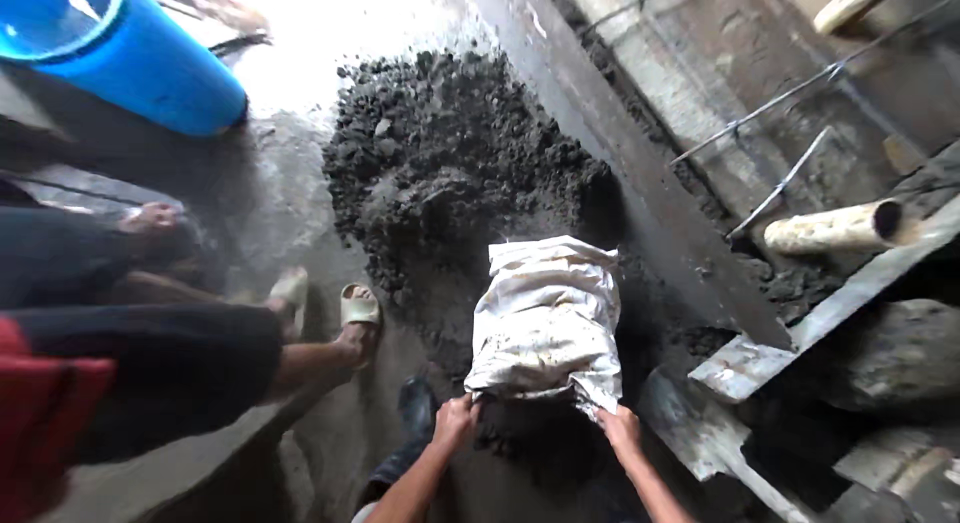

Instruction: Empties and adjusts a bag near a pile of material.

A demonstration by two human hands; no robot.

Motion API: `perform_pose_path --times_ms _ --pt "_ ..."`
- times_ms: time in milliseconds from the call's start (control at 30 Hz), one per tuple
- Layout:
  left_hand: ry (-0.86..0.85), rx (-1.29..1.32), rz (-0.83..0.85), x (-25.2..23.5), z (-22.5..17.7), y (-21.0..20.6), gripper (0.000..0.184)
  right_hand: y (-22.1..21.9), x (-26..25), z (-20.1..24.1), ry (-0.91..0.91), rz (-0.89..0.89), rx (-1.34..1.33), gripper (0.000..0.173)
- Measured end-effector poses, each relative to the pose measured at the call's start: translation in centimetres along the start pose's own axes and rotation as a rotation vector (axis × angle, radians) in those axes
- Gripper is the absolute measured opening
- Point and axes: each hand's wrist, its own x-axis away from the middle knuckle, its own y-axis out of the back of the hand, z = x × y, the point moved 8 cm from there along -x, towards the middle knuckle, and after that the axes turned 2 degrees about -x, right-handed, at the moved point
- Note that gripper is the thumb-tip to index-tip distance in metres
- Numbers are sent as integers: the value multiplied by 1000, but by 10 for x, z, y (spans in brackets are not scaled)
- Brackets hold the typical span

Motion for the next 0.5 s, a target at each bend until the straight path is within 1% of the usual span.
perform_pose_path --times_ms 67,133,200,267,333,400,467,500 --pt "26 153 -100 6 -12 42 41 27 7 35 45 -40 -82 31" --pt "46 297 -174 19 -34 98 39 70 29 75 121 -77 -155 29" --pt "-3 376 -248 42 -61 161 39 117 70 118 231 -79 -138 29" --pt "-49 436 -308 77 -77 206 36 152 131 148 368 -43 -38 27" --pt "-77 529 -381 128 -70 224 30 173 198 146 489 -33 -22 26" --pt "-126 636 -469 180 -56 225 26 190 249 128 600 -91 -95 22" --pt "-98 734 -501 225 -36 197 25 186 275 95 604 -110 -137 22" --pt "-68 753 -505 238 -32 178 25 180 276 78 576 -117 -134 22"
